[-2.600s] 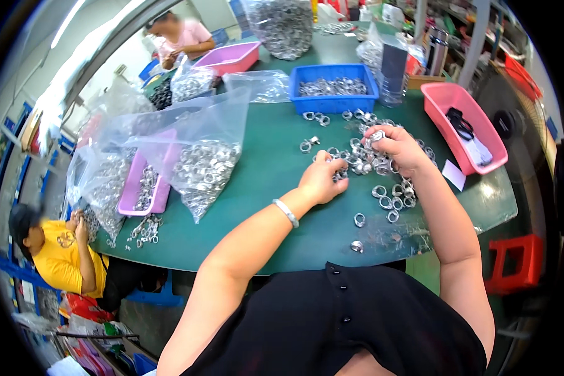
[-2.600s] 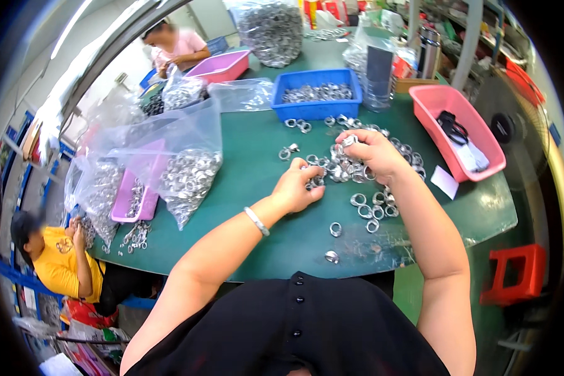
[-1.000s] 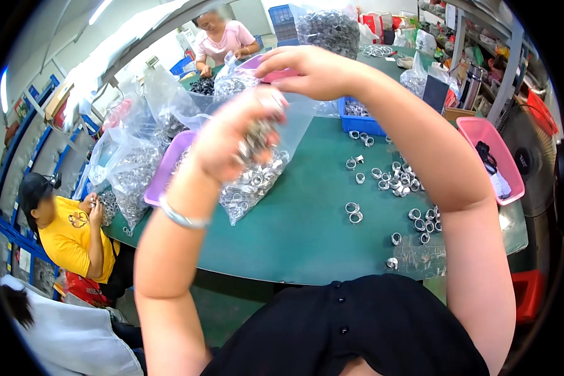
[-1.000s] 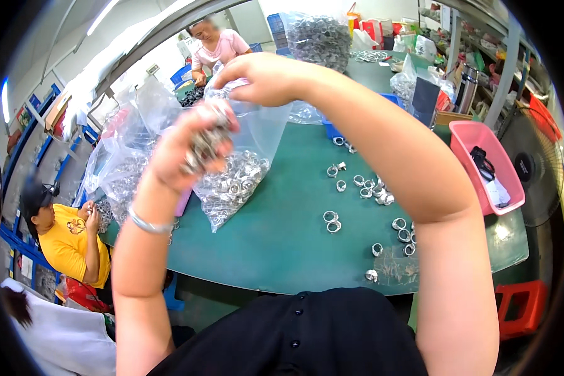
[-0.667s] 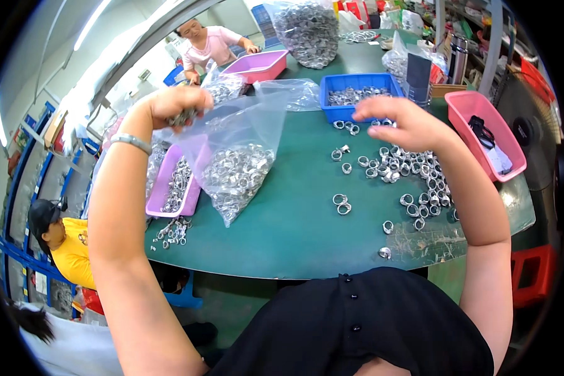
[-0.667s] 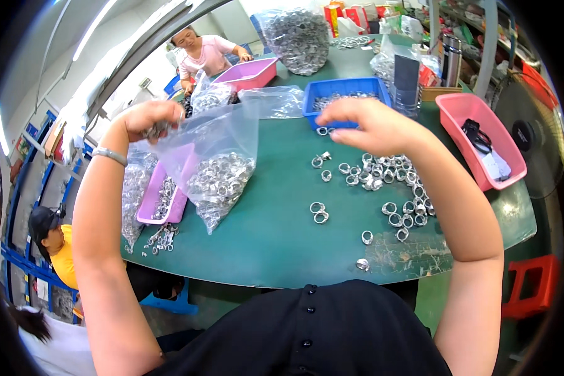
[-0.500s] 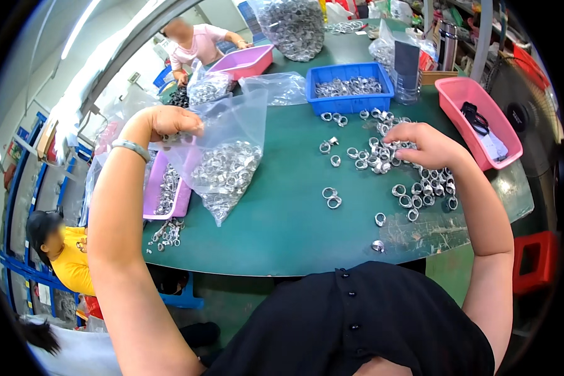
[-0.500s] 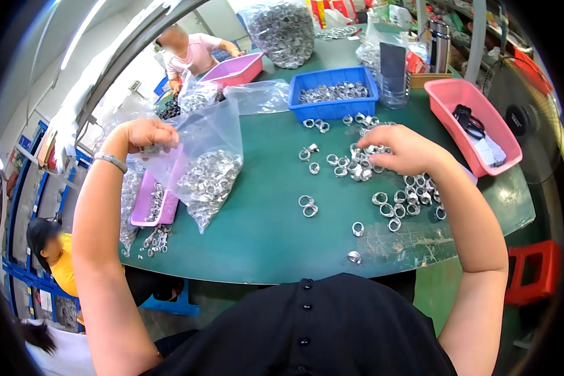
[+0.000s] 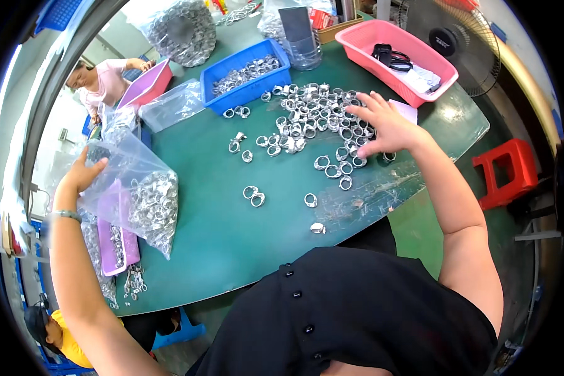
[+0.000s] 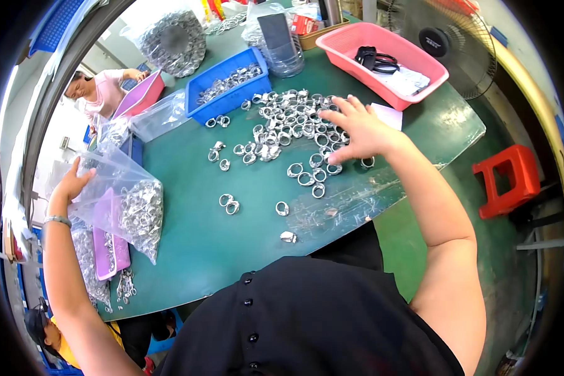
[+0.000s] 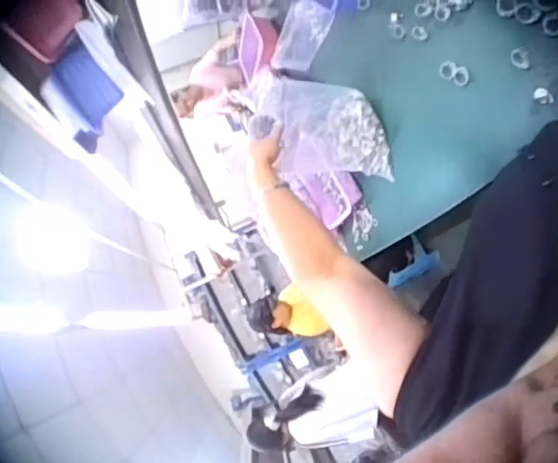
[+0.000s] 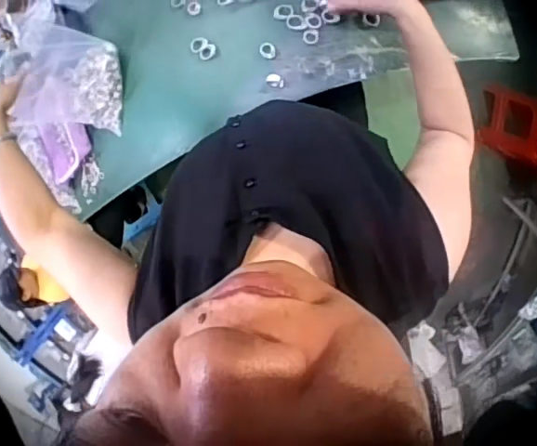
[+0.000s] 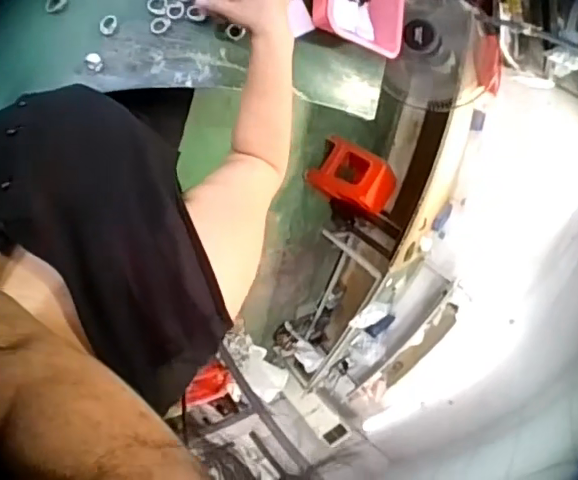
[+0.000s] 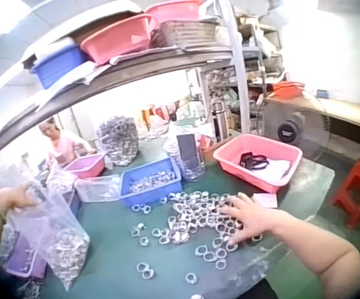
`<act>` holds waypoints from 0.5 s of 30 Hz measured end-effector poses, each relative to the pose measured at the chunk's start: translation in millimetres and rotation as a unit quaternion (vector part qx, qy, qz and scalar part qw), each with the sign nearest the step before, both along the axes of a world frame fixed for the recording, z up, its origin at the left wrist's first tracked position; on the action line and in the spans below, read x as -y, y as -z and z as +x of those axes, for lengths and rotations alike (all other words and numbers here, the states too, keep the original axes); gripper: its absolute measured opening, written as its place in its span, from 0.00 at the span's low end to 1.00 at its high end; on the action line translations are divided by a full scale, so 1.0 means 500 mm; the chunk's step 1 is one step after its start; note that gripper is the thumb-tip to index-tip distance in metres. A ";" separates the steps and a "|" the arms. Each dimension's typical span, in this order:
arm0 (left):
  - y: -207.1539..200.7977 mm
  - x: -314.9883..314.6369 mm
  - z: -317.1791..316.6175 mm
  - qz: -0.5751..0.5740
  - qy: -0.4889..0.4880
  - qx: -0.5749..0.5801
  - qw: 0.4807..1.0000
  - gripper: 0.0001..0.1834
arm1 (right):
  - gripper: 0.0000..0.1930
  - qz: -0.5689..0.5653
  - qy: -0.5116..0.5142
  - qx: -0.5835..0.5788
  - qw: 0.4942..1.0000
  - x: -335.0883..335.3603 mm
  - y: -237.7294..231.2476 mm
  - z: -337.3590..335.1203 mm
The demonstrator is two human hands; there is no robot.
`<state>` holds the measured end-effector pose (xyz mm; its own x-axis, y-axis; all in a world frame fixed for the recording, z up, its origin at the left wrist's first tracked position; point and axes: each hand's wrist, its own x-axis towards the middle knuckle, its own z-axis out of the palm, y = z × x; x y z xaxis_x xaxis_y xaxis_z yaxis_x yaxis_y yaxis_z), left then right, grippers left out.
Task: The person writes on a small white card, picks up a plastic bag, and then fills the bag with metal rings from a large pile on the table by hand.
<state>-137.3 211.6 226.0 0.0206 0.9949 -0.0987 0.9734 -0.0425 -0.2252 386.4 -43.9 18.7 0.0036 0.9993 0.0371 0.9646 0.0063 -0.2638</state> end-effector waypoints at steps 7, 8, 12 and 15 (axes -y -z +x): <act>-0.051 -0.004 0.027 0.140 -0.026 0.207 0.968 0.44 | 0.48 0.029 -0.014 0.009 0.999 0.011 0.063 -0.042; -0.051 -0.011 0.037 0.119 -0.008 0.221 0.968 0.44 | 0.47 0.030 -0.015 0.014 0.999 0.006 0.065 -0.046; -0.063 -0.007 -0.005 0.046 0.188 0.056 0.979 0.46 | 0.46 0.060 -0.047 0.014 0.997 -0.004 0.070 -0.070; -0.034 0.000 0.062 0.037 0.163 0.001 0.986 0.30 | 0.45 0.068 -0.063 0.034 0.995 0.003 0.066 -0.089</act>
<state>-106.3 211.6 243.0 0.3407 0.9398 -0.0260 0.9113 -0.3369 -0.2368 341.7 -45.2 -14.4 -0.1281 0.9774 0.1679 0.9693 0.1592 -0.1871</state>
